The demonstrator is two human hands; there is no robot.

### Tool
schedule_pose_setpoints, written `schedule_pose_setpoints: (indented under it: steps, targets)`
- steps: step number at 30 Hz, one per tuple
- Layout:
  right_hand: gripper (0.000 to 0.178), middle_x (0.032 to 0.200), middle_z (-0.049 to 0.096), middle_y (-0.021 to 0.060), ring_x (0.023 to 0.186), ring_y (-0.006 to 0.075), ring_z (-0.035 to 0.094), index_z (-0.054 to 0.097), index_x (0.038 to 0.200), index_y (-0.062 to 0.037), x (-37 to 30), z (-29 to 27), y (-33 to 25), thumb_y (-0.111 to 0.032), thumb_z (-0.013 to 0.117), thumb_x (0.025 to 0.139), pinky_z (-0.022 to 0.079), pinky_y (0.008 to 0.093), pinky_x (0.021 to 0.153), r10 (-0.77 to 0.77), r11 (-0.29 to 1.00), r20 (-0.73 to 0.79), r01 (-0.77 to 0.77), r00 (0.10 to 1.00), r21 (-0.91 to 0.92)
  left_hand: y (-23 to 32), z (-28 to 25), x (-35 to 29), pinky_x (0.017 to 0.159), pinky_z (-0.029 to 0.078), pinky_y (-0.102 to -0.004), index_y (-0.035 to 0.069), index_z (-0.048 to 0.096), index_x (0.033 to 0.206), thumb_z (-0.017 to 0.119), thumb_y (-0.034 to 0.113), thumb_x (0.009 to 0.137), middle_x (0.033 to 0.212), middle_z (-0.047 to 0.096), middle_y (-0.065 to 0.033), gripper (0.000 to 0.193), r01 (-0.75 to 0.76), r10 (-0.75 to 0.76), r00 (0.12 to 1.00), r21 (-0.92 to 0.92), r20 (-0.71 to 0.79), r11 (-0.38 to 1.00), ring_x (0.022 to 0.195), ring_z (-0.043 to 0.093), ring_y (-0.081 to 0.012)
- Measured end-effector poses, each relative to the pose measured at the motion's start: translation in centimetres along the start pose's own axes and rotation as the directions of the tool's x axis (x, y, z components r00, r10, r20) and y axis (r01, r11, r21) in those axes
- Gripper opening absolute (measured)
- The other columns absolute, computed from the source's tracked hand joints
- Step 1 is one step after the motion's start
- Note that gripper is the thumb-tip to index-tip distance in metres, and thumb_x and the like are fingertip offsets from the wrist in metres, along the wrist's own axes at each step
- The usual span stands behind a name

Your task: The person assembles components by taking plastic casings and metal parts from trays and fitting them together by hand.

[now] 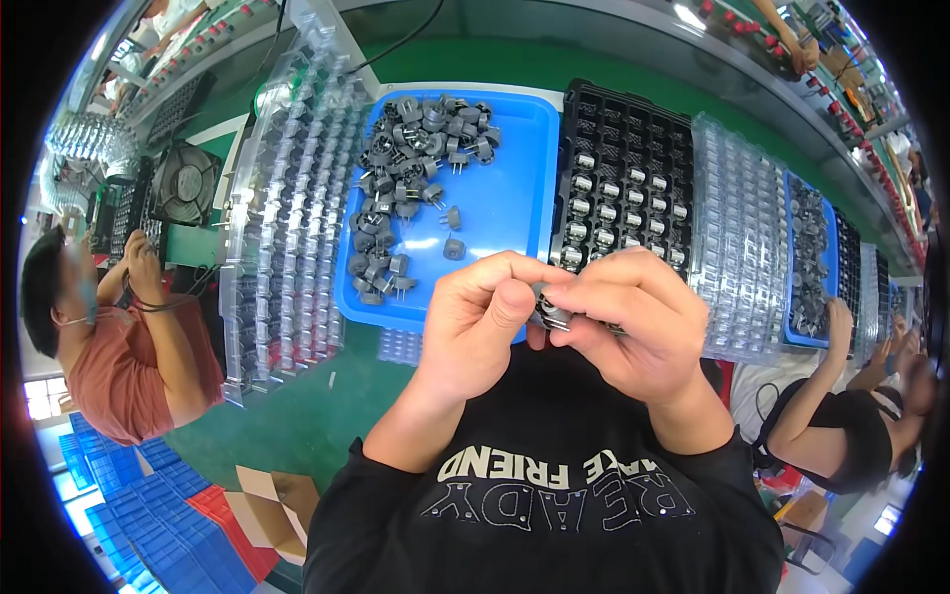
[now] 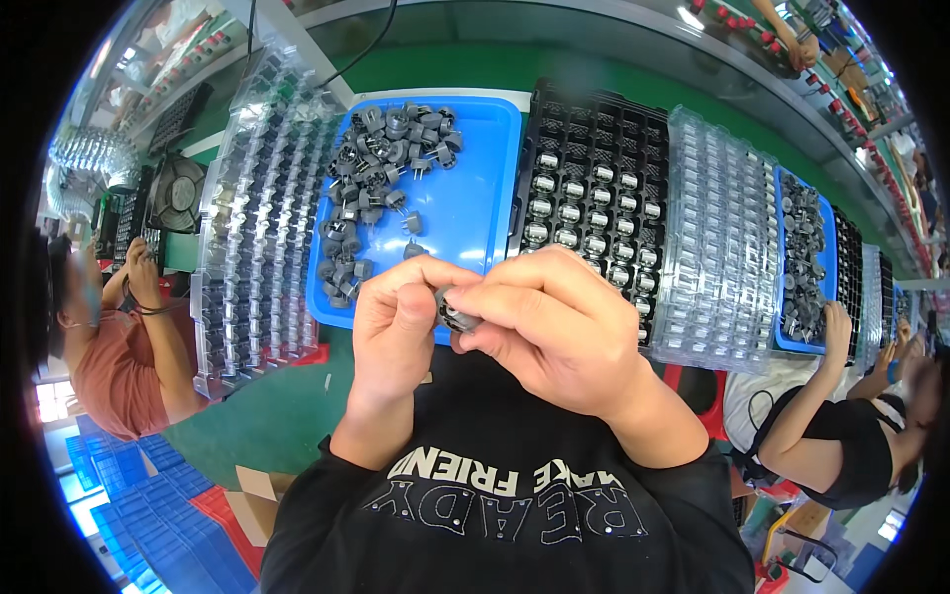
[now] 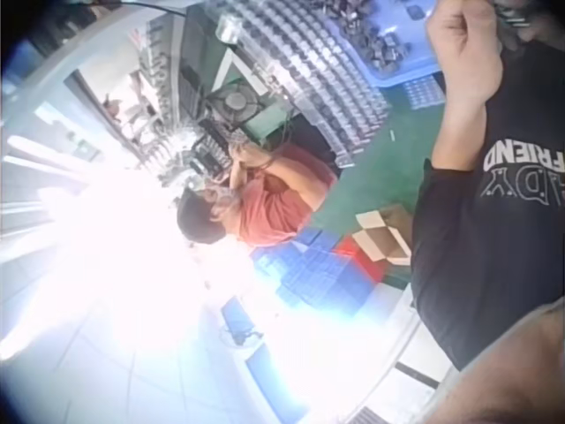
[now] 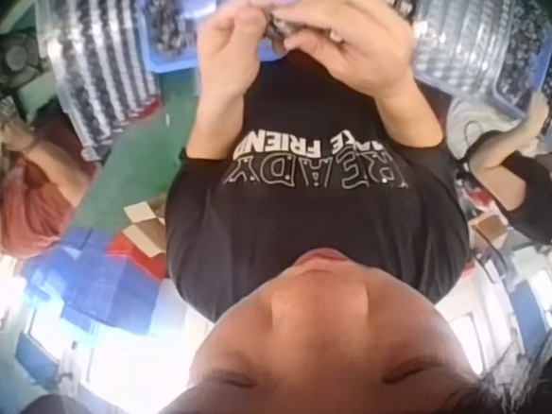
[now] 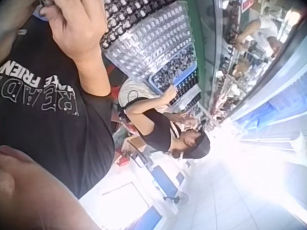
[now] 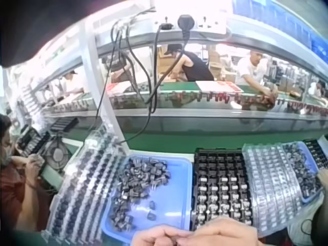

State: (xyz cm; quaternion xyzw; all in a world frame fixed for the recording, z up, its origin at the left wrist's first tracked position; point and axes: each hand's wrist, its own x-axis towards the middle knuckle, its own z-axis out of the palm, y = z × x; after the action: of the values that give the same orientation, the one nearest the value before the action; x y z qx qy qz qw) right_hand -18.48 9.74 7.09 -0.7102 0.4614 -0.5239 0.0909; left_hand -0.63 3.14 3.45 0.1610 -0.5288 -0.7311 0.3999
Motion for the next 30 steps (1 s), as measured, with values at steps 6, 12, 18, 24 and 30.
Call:
schedule_pose_setpoints:
  steps: [6, 12, 18, 24, 30]
  targets:
    - [0.027, 0.094, 0.073, 0.0088, 0.079, 0.0219, 0.069, 0.077, 0.097, -0.0046, -0.6, 0.7, 0.3, -0.003, 0.088, 0.073, 0.056, 0.0323, 0.069, 0.124, 0.992, -0.054, -0.124, 0.991, 0.006, -0.9, -0.8, -0.2, 0.063, 0.053, -0.0251, -0.001, 0.071, 0.114, 0.059, 0.039, 0.109, 0.097, 0.073, -0.0068, 0.043, 0.119, -0.119, 0.993, -0.08, -0.003, 0.99, 0.07, 0.064, -0.0101]
    - [0.013, 0.09, 0.071, 0.0105, 0.083, 0.0273, 0.071, 0.07, 0.089, -0.0041, -0.9, 0.3, 1.0, -0.002, 0.08, 0.08, 0.057, 0.0353, 0.075, 0.251, 0.968, 0.064, -0.252, 0.966, 0.004, -1.9, -0.6, -0.3, 0.064, 0.05, -0.0229, -0.002, 0.07, 0.117, 0.062, 0.032, 0.109, 0.097, 0.072, -0.0037, 0.035, 0.161, -0.146, 0.984, 0.161, -0.105, 0.974, 0.074, 0.062, -0.0069]
    - [0.006, 0.085, 0.067, 0.0134, 0.083, 0.0355, 0.068, 0.069, 0.086, -0.004, 1.3, -3.4, 9.2, -0.008, 0.073, 0.086, 0.055, 0.0454, 0.076, 0.368, 0.842, 0.057, -0.306, 0.928, -0.445, -1.9, -4.3, 0.5, 0.091, 0.055, -0.0453, 0.006, 0.069, 0.127, 0.083, 0.023, 0.085, 0.114, 0.071, -0.0155, 0.047, 0.221, 0.104, 0.964, 0.953, -0.246, 0.208, 0.099, 0.069, -0.0335]
    - [0.008, 0.098, 0.069, 0.0146, 0.096, 0.0363, 0.07, 0.072, 0.091, -0.0062, 1.9, -2.7, 17.3, -0.01, 0.068, 0.086, 0.059, 0.0485, 0.083, 0.494, 0.616, 0.211, -0.169, 0.843, -0.77, -3.6, -7.3, 2.7, 0.094, 0.054, -0.0466, 0.007, 0.068, 0.126, 0.082, 0.013, 0.083, 0.12, 0.065, -0.0178, 0.046, 0.187, 0.112, 0.977, 0.982, -0.182, -0.032, 0.107, 0.066, -0.0391]
    - [0.017, 0.101, 0.071, 0.0151, 0.1, 0.0347, 0.07, 0.075, 0.098, -0.0056, 1.4, -5.3, 17.1, -0.015, 0.078, 0.084, 0.058, 0.046, 0.087, 0.511, 0.691, 0.172, -0.283, 0.842, -0.665, -4.8, -8.2, 4.2, 0.089, 0.053, -0.0473, 0.004, 0.071, 0.111, 0.074, 0.001, 0.083, 0.103, 0.068, -0.018, 0.029, 0.23, 0.053, 0.971, 0.971, -0.233, 0.06, 0.101, 0.067, -0.0387]
